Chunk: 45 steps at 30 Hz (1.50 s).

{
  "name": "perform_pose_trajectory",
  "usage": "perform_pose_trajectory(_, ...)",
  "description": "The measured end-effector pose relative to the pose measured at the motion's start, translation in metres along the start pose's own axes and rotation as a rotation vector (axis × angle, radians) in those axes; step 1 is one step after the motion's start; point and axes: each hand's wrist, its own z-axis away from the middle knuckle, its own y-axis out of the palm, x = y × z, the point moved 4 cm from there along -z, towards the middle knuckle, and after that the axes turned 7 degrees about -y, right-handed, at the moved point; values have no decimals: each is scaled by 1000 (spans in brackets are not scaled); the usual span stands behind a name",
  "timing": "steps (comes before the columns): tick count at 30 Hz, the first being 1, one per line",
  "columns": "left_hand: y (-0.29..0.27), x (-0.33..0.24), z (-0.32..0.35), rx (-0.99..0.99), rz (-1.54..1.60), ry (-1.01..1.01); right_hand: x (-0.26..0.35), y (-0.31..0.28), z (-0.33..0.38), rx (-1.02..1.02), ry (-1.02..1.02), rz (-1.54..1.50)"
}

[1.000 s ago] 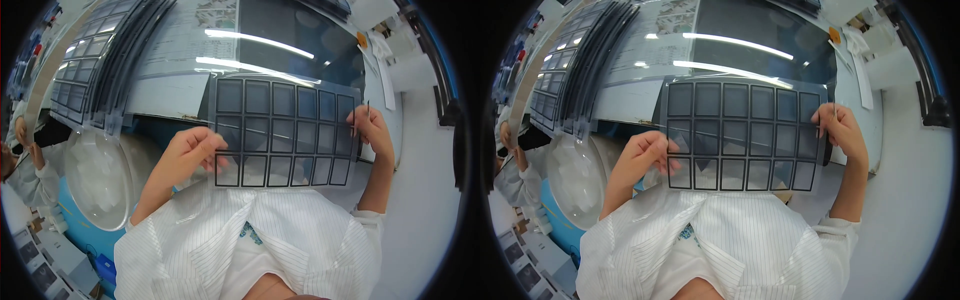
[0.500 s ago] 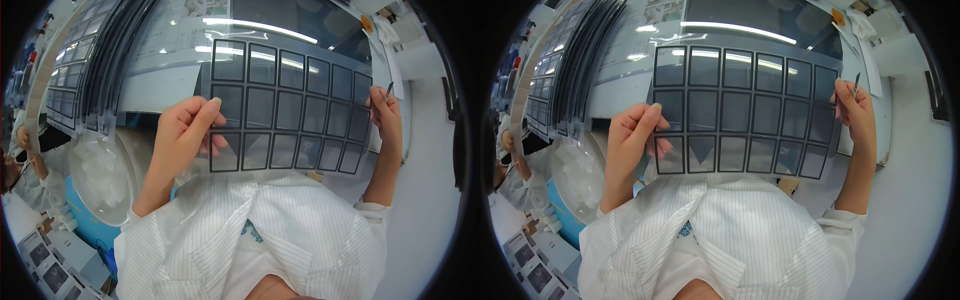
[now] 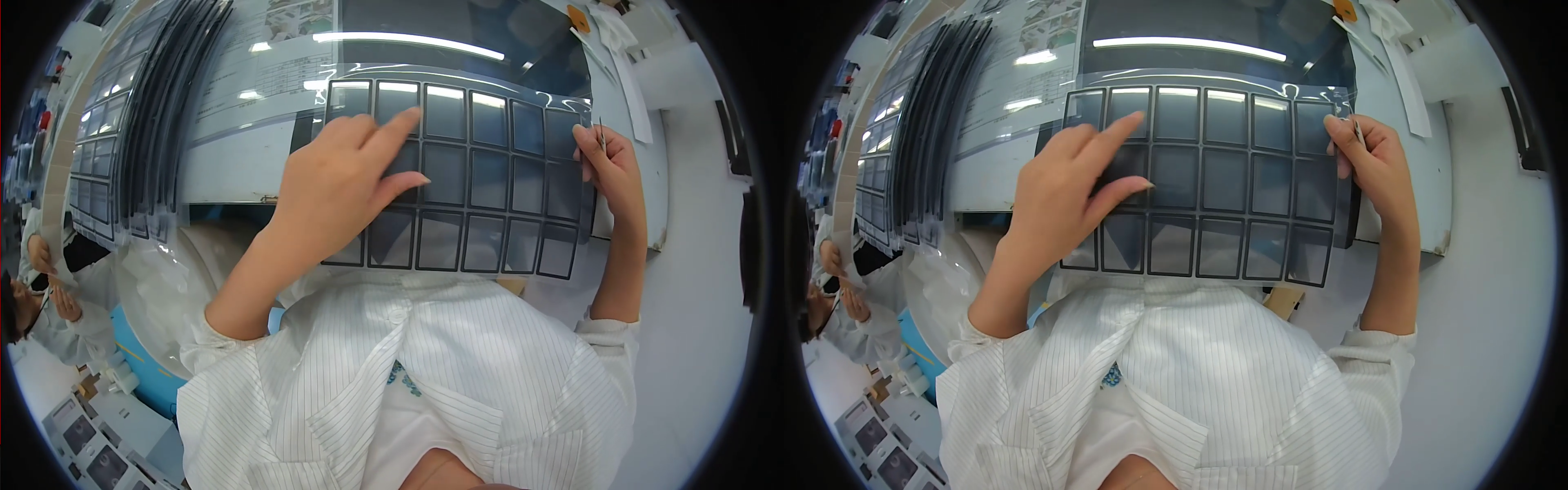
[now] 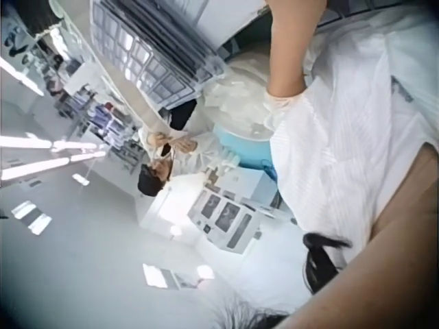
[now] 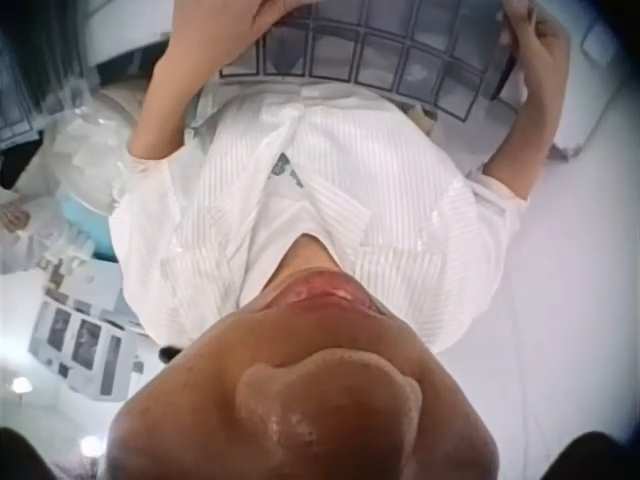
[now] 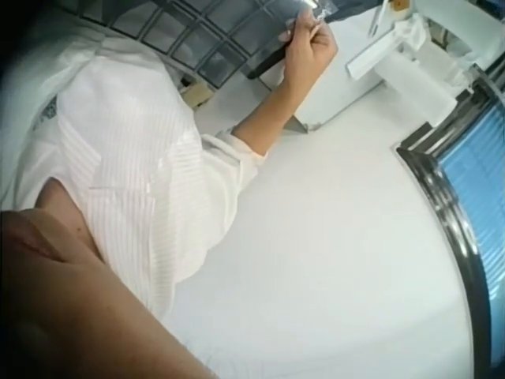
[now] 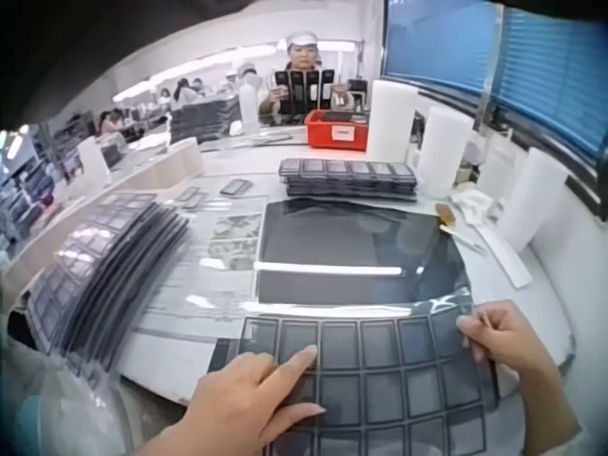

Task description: Inspecting and cleaning components within a grid tray using a stylus and a cleaning wipe.

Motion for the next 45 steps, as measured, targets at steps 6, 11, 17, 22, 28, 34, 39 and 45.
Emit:
perform_pose_trajectory(6,23,-11,-15,153,-172,243,-1,-1,3,-14,17,-1)
perform_pose_trajectory(11,24,-4,-18,178,-103,326,0,-1,1,-11,-21,-11)
perform_pose_trajectory(17,0,31,-10,67,390,-134,-1,3,3,-18,-104,-105)
perform_pose_trajectory(22,-20,56,-6,-366,155,-218,-10,1,12,-142,-106,-192)
perform_pose_trajectory(28,-15,52,11,125,1076,-608,-6,-2,22,-324,-293,-306)
perform_pose_trajectory(34,-11,37,28,232,1050,-712,-8,-6,26,-391,-126,-354)
perform_pose_trajectory(39,-9,27,34,264,1141,-894,-29,-21,23,-370,-65,-376)
perform_pose_trajectory(45,1,9,38,277,1097,-946,-39,-37,22,-473,-9,-361)
